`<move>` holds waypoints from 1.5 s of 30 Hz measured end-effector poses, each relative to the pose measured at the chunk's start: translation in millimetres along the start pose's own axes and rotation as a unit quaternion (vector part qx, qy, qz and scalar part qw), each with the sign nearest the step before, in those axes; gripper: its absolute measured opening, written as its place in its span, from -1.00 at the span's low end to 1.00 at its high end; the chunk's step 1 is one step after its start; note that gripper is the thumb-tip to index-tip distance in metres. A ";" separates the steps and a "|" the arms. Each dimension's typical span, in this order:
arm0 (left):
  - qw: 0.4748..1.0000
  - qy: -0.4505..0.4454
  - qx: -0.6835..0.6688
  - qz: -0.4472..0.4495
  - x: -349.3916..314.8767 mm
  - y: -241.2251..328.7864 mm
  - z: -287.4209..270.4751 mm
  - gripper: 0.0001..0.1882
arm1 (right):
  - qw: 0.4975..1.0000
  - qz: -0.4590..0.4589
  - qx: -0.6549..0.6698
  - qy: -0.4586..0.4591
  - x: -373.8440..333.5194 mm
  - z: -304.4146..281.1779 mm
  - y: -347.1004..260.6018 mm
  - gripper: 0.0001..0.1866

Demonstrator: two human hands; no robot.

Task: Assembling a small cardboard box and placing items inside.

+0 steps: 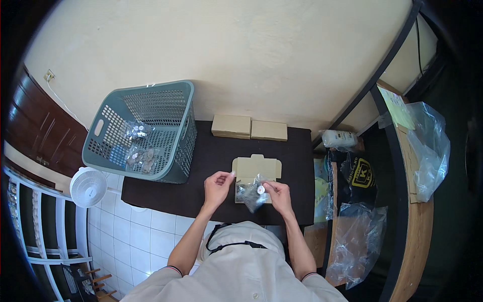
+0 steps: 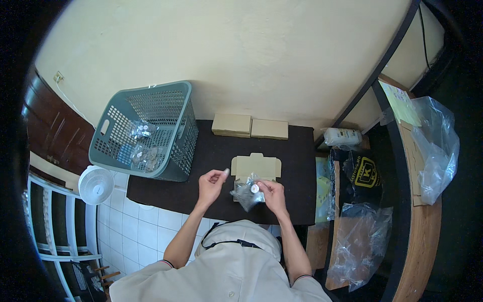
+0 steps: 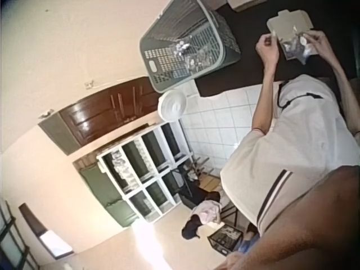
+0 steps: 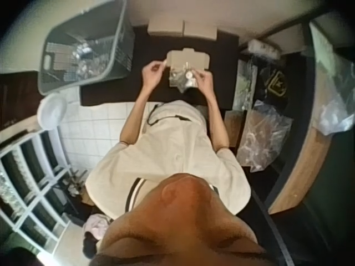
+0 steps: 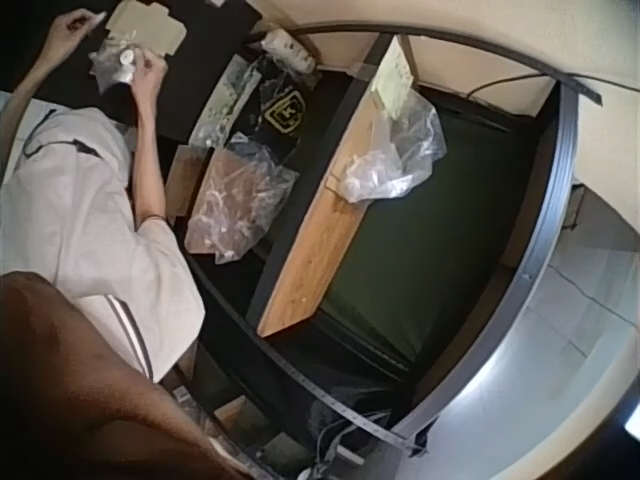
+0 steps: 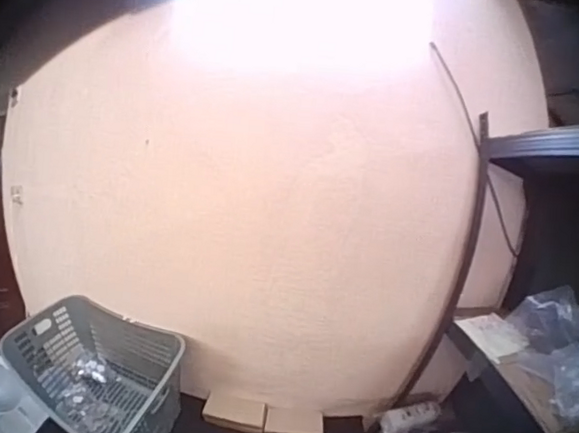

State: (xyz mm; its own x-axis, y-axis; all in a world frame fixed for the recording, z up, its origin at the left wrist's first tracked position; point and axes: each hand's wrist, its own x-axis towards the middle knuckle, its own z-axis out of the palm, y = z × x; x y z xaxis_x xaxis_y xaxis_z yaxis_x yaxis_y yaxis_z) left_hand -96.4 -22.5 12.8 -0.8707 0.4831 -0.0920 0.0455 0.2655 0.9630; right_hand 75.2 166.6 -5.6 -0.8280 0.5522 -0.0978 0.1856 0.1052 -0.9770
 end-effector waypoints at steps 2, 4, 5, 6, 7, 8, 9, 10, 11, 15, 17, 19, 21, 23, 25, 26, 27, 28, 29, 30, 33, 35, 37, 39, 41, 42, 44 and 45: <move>0.996 -0.080 -0.020 0.046 -2.9 0.0 1.7 -0.64 | 0.997 0.004 0.058 -0.056 1.2 -12.3 -2.8 -0.76; 0.982 -0.160 -0.039 0.089 -4.8 0.6 7.9 -0.56 | 0.987 0.011 0.115 -0.113 0.3 -15.4 -8.7 -0.78; 0.973 -0.209 -0.058 0.081 -6.7 1.4 15.6 -0.55 | 0.992 0.018 0.096 -0.081 -0.3 -14.4 -14.5 -0.78; 0.960 -0.258 -0.077 0.072 -8.6 1.8 22.6 -0.53 | 0.995 0.026 0.076 -0.050 1.3 -12.5 -18.5 -0.77; 0.960 -0.260 -0.078 0.071 -9.0 5.0 30.4 -0.53 | 0.989 0.023 0.139 -0.048 7.3 -13.2 -20.9 -0.76; 0.961 -0.262 -0.078 0.032 -8.9 8.0 37.5 -0.62 | 0.989 0.025 0.138 -0.046 6.8 -10.8 -18.7 -0.76; 0.961 -0.264 -0.078 -0.007 -8.4 11.0 43.8 -0.72 | 0.985 0.032 0.169 -0.011 6.6 -7.4 -13.9 -0.76; 0.961 -0.266 -0.078 -0.009 -8.1 10.6 48.5 -0.72 | 0.979 0.040 0.200 0.025 5.7 -4.6 -6.5 -0.76; 0.969 -0.237 -0.076 0.005 -7.5 10.3 52.9 -0.78 | 0.970 0.052 0.233 0.044 7.4 -3.6 0.7 -0.75; 0.986 -0.143 -0.082 0.008 -1.2 -6.1 64.1 -0.86 | 0.961 0.094 0.261 0.022 6.9 -4.3 16.0 -0.65; 0.987 -0.104 -0.123 -0.017 -2.0 -13.1 72.1 -0.87 | 0.936 0.133 0.326 -0.001 -1.5 -0.4 11.4 -0.69; 0.964 -0.042 -0.230 -0.130 -6.3 -20.7 81.1 -0.88 | 0.866 0.172 0.469 -0.031 -10.3 2.1 4.2 -0.76; 0.966 -0.091 -0.210 -0.118 -3.7 -32.4 77.9 -0.87 | 0.897 0.182 0.403 -0.006 -7.6 2.2 29.5 -0.77; 0.967 -0.162 -0.175 -0.093 -3.4 -37.0 73.1 -0.88 | 0.911 0.191 0.365 0.016 -6.9 -1.6 37.1 -0.75; 0.966 -0.172 -0.163 -0.104 -6.8 -39.7 69.6 -0.88 | 0.932 0.162 0.325 0.017 -9.0 -0.6 39.6 -0.77; 0.965 -0.180 -0.152 -0.113 -6.2 -39.9 68.4 -0.88 | 0.950 0.129 0.283 0.016 -7.8 0.8 38.4 -0.78; 0.965 -0.180 -0.151 -0.114 -4.2 -39.9 69.7 -0.88 | 0.956 0.139 0.256 0.024 -6.0 3.2 37.4 -0.80; 0.967 -0.187 -0.139 -0.105 -5.1 -41.6 72.0 -0.86 | 0.956 0.142 0.257 0.023 -3.9 5.2 44.1 -0.80; 0.968 -0.196 -0.128 -0.096 -6.9 -41.7 73.9 -0.84 | 0.957 0.130 0.257 0.025 -0.9 6.9 54.9 -0.81; 0.967 -0.197 -0.127 -0.099 -7.5 -42.2 74.6 -0.84 | 0.959 0.118 0.256 0.026 -0.6 7.5 65.7 -0.81; 0.960 -0.215 -0.133 -0.123 0.7 -42.7 73.6 -0.81 | 0.950 0.111 0.291 0.032 6.8 4.8 63.8 -0.82; 0.948 -0.255 -0.121 -0.147 7.3 -46.1 68.6 -0.83 | 0.954 0.131 0.268 0.016 13.2 -0.3 60.7 -0.82; 0.945 -0.273 -0.125 -0.128 9.4 -49.2 66.9 -0.86 | 0.958 0.149 0.243 0.000 19.9 -7.8 61.5 -0.82; 0.942 -0.291 -0.129 -0.108 12.6 -51.4 70.9 -0.88 | 0.988 0.075 0.119 -0.057 27.7 -17.0 66.2 -0.79; 0.961 -0.248 -0.091 -0.085 17.8 -47.1 76.7 -0.88 | 0.994 0.040 0.050 -0.089 37.6 -24.1 61.0 -0.77; 0.960 -0.250 -0.091 -0.086 20.5 -49.7 79.0 -0.88 | 0.993 0.005 -0.018 -0.120 42.5 -27.8 58.5 -0.75; 0.959 -0.244 -0.060 -0.132 30.2 -71.0 84.7 -0.86 | 0.990 0.002 -0.063 -0.126 49.8 -25.0 50.7 -0.72; 0.959 -0.245 -0.060 -0.132 32.1 -81.7 89.8 -0.86 | 0.991 -0.026 -0.109 -0.073 52.2 -21.5 50.7 -0.71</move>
State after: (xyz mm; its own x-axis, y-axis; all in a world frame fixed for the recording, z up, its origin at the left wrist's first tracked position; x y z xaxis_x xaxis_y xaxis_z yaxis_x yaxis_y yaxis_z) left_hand -84.1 46.3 -91.6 -0.5087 0.7540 -0.4156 -0.2266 0.3484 0.9095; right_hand 52.7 218.5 -56.2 -0.9042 0.4177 -0.0893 0.2367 0.3158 -0.9188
